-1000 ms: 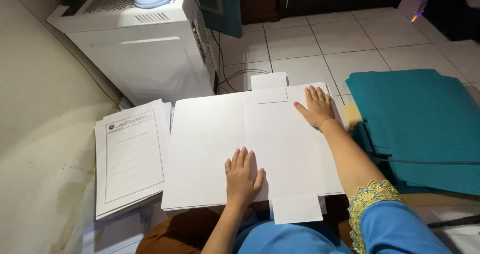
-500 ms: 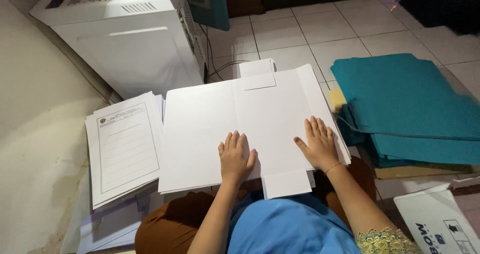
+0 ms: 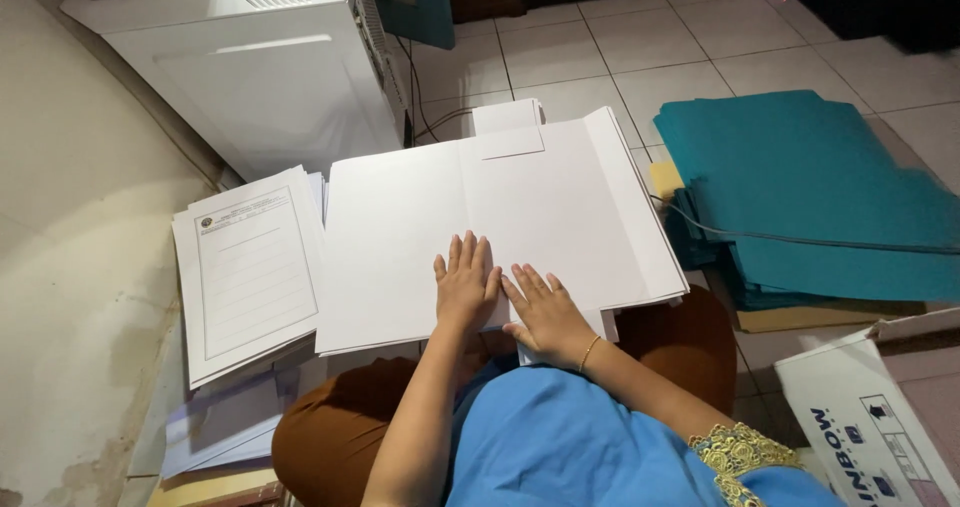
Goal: Folding large white sheets of paper to create folders and inserting printed documents into them.
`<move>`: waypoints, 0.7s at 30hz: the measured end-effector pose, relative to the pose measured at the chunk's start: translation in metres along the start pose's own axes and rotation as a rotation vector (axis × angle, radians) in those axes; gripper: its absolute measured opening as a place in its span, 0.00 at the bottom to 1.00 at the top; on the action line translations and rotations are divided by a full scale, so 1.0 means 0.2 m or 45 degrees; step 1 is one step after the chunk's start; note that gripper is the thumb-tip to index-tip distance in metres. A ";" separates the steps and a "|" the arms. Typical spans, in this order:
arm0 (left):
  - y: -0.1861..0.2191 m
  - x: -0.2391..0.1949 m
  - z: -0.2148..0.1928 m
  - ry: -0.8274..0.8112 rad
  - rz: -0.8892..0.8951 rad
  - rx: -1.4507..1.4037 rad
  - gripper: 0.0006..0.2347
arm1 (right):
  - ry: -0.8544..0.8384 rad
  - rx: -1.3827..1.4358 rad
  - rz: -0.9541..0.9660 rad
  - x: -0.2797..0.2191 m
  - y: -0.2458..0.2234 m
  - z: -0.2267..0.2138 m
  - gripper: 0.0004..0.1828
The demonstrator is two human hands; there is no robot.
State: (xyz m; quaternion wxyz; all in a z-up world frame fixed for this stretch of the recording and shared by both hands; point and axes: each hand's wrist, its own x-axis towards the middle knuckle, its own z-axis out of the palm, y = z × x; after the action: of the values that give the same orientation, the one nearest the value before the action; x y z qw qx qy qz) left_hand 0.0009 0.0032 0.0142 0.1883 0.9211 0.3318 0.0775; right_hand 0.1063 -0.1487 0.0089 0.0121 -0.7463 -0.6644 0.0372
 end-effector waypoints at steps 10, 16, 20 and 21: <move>0.05 -0.02 -0.06 -0.038 0.011 0.003 0.33 | 0.088 0.096 0.510 -0.31 0.18 -0.05 0.59; 0.09 0.06 -0.03 -0.022 -0.016 0.056 0.34 | 0.315 0.016 0.643 -0.36 0.24 0.05 0.62; 0.02 0.34 0.11 0.044 0.004 0.064 0.38 | 0.517 -0.058 0.560 -0.34 0.29 0.19 0.63; -0.01 0.44 0.17 0.113 0.047 0.106 0.40 | 0.659 -0.074 0.495 -0.34 0.32 0.24 0.64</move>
State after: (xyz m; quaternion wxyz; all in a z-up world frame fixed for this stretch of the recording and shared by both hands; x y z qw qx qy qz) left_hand 0.0759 0.0518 -0.0158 0.1336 0.9297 0.3258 0.1078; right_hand 0.1578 -0.2242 -0.0397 0.1521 -0.8440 -0.4851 -0.1712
